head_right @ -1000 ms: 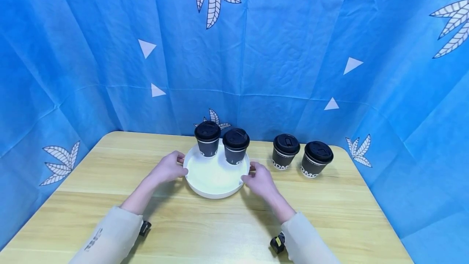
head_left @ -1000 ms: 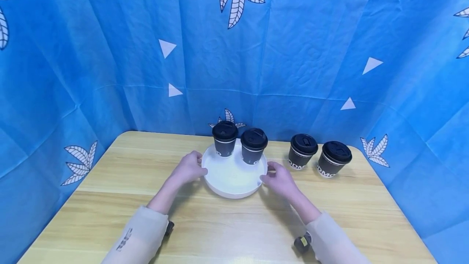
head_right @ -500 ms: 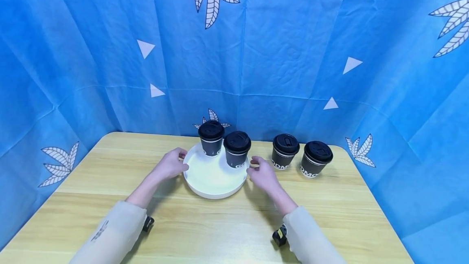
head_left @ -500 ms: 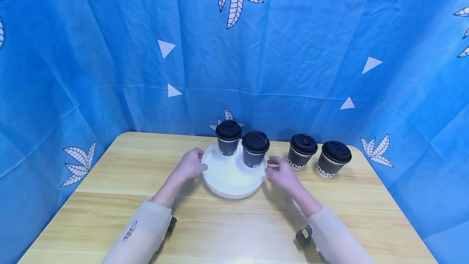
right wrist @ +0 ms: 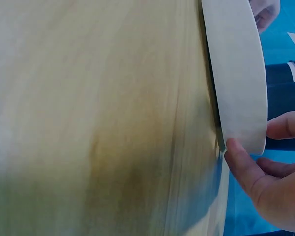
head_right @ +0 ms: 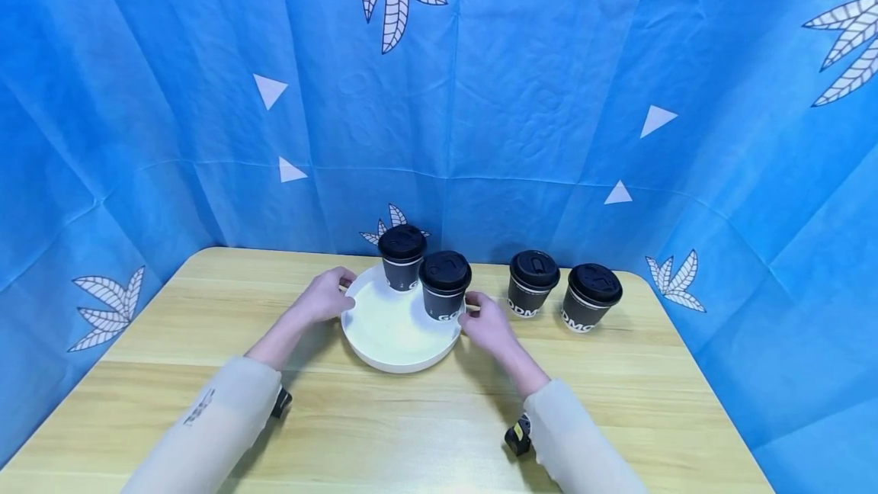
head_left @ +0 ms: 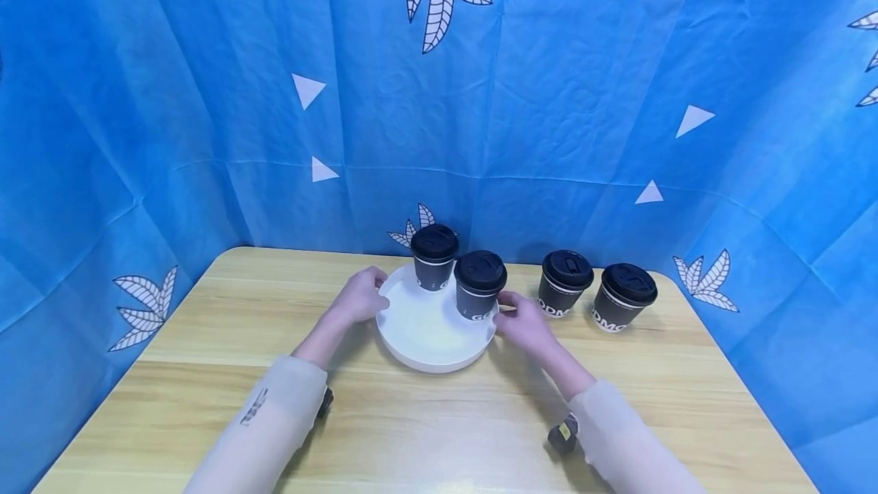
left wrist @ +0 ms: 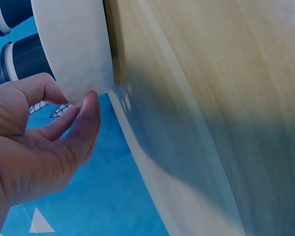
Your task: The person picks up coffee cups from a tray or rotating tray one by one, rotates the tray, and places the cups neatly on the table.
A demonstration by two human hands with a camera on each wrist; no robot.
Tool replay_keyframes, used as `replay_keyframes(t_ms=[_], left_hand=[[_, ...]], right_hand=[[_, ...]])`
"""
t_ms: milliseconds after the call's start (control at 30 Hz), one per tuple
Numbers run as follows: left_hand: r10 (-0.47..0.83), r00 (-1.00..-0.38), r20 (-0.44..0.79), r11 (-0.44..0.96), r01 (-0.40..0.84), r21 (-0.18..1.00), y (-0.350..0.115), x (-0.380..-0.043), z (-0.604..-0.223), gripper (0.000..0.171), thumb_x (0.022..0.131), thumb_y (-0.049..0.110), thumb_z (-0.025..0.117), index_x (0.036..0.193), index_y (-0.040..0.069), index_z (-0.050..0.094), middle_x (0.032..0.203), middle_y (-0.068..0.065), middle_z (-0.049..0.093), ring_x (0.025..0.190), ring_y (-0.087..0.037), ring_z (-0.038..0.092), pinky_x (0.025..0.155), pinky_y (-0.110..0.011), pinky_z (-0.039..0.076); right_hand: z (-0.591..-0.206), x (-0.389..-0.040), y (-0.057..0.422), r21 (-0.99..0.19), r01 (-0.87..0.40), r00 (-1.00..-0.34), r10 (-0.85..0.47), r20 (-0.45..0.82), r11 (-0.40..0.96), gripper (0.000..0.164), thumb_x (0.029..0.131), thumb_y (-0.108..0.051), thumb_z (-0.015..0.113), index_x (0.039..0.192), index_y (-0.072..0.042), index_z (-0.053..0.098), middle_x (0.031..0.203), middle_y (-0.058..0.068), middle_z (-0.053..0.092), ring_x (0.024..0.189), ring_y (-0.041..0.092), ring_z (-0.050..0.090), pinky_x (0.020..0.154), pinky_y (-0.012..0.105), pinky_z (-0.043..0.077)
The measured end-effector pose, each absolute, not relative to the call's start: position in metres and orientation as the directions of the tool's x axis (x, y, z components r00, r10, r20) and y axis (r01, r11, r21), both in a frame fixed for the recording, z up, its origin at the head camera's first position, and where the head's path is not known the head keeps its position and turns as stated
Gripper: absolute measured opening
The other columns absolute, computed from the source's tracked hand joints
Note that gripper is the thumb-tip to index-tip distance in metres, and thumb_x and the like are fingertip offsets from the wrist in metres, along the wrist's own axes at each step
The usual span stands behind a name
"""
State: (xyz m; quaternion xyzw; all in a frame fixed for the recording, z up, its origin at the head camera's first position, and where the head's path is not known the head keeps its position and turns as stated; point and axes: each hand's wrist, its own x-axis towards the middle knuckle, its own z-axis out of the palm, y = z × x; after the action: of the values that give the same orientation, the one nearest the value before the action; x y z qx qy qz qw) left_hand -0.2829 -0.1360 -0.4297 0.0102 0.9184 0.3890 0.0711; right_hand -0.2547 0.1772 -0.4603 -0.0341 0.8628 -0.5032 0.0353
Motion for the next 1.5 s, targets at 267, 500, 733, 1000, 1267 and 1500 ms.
replay_keyframes(t_ms=[267,500,733,1000,1267,1500], left_hand=[[0.095,-0.992,-0.079,0.712,0.012,0.702,-0.139,-0.284,-0.432,0.055,0.093,0.002,0.059,0.145,-0.011,0.046,0.139,-0.028,0.056,0.128,-0.042,0.056,0.109,-0.051,0.048],[0.205,-0.979,-0.012,0.847,0.172,0.503,-0.148,-0.276,-0.433,0.052,0.095,0.019,0.067,0.138,-0.008,0.055,0.13,-0.022,0.06,0.114,-0.035,0.061,0.1,-0.053,0.053],[0.269,-0.963,0.016,0.911,0.26,0.319,-0.154,-0.267,-0.435,0.054,0.091,0.033,0.072,0.126,-0.007,0.062,0.13,-0.022,0.061,0.112,-0.035,0.058,0.099,-0.053,0.053],[0.347,-0.938,0.012,0.91,0.34,0.237,-0.16,-0.265,-0.443,0.06,0.094,0.037,0.065,0.132,-0.009,0.058,0.137,-0.026,0.058,0.128,-0.042,0.054,0.112,-0.057,0.042],[0.378,-0.925,0.045,0.904,0.379,0.197,-0.161,-0.265,-0.447,0.052,0.094,0.036,0.064,0.125,-0.005,0.059,0.125,-0.02,0.06,0.12,-0.038,0.054,0.112,-0.056,0.04],[0.394,-0.916,0.075,0.901,0.401,0.166,-0.162,-0.266,-0.451,0.051,0.093,0.038,0.063,0.122,-0.004,0.06,0.121,-0.018,0.06,0.12,-0.037,0.053,0.116,-0.056,0.035]], right_hand=[[-0.459,-0.246,0.175,-0.866,-0.015,-0.994,-0.101,-0.041,0.499,0.061,0.09,-0.006,0.062,0.146,0.012,0.046,0.144,0.029,0.056,0.122,0.043,0.064,0.101,0.048,0.055],[-0.458,-0.238,0.175,-0.858,-0.014,-0.993,-0.107,-0.048,0.514,0.061,0.092,-0.008,0.067,0.146,0.012,0.046,0.144,0.029,0.056,0.121,0.042,0.064,0.102,0.048,0.054],[-0.459,-0.232,0.175,-0.857,-0.026,-0.993,-0.113,-0.037,0.515,0.061,0.093,-0.009,0.07,0.145,0.013,0.047,0.142,0.029,0.057,0.118,0.04,0.067,0.097,0.046,0.057],[-0.455,-0.222,0.178,-0.847,-0.016,-0.991,-0.118,-0.056,0.532,0.062,0.097,-0.016,0.07,0.147,0.011,0.045,0.145,0.028,0.056,0.123,0.042,0.064,0.102,0.052,0.053],[-0.451,-0.218,0.187,-0.873,-0.043,-0.996,-0.087,0.001,0.486,0.064,0.099,-0.018,0.066,0.153,0.007,0.04,0.153,0.024,0.05,0.136,0.044,0.053,0.11,0.055,0.046],[-0.448,-0.218,0.189,-0.907,-0.149,-0.989,-0.054,0.139,0.395,0.074,0.095,-0.012,0.072,0.157,0.002,0.035,0.159,0.019,0.042,0.145,0.041,0.042,0.12,0.054,0.035]])
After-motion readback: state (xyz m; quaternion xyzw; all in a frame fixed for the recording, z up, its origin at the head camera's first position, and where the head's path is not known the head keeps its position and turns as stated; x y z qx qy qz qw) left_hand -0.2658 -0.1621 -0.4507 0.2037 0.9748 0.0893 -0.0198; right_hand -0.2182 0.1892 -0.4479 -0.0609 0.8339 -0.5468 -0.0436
